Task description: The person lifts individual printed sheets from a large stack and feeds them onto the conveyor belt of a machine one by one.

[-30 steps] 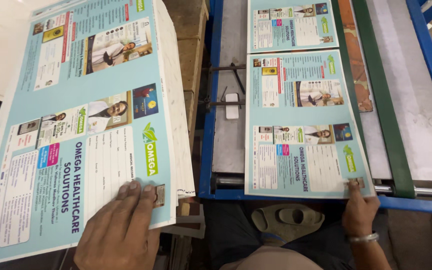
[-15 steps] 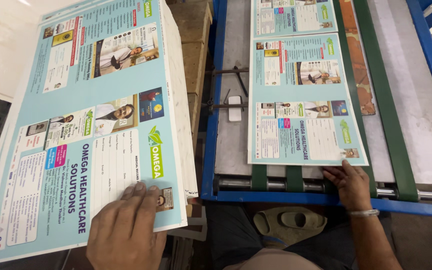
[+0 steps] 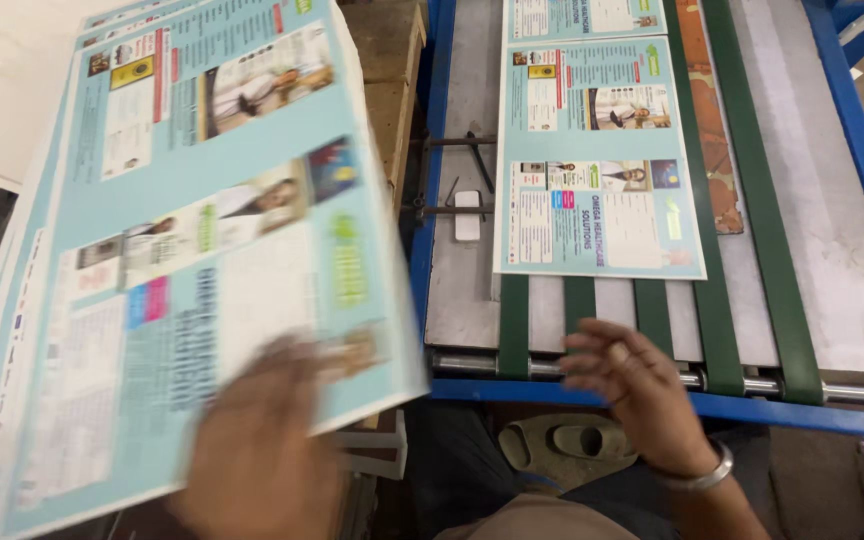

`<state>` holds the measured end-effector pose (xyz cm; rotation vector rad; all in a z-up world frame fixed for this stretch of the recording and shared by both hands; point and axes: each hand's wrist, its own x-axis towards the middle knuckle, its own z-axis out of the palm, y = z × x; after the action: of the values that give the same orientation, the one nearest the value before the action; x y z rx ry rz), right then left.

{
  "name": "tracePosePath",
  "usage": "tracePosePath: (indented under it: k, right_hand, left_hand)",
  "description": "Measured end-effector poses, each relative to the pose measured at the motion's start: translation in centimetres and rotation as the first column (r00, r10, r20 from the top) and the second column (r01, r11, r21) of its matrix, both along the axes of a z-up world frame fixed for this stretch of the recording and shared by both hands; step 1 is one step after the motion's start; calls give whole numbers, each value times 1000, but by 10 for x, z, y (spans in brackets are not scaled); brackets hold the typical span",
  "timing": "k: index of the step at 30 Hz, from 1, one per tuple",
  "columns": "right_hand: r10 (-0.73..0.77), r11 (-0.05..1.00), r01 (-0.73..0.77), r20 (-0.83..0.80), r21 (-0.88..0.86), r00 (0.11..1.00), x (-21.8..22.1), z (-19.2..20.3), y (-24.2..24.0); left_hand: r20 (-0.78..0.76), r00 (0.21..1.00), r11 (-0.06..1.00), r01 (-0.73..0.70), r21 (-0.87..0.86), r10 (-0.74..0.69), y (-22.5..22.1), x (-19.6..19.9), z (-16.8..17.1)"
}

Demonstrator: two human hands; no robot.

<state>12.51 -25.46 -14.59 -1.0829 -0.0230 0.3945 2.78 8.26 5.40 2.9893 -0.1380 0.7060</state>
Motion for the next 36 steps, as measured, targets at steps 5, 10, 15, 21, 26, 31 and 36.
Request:
tracePosePath:
  k: [5,10,15,21,26,31,36]
  right_hand:
    - [236,855,-284,163,435,958,-38,57,64]
    - [-85,959,113,-118,258,989,-16,52,67]
    - [-404,915,404,-79,-20,911,29,-7,0]
    - [-731,678,710,-80,-188,677,42,-97,-75]
    - [-763,619,752,52,-224,644,29,-138,-103]
    - [-752,597,719,63,-355,656,-1,-146,-101]
    - [-762,594,712,21,-376,647,-41,-151,-96]
  left_hand:
    - [57,965,966,256,39,-258,-94,7,-56]
    - [-79,932,935,351,-40,-353,-78,-7,-38]
    - [-38,972,966,236,110,-233,-15,-34,-12]
    - [-23,994,975,-97,200,104,7,-20,-27]
    - [96,993,972,-92,218,73,7,-12,-20]
    - [52,997,992,-57,113,52,13,-11,-12]
    - [38,999,986,-15,165,9,24,-13,-14]
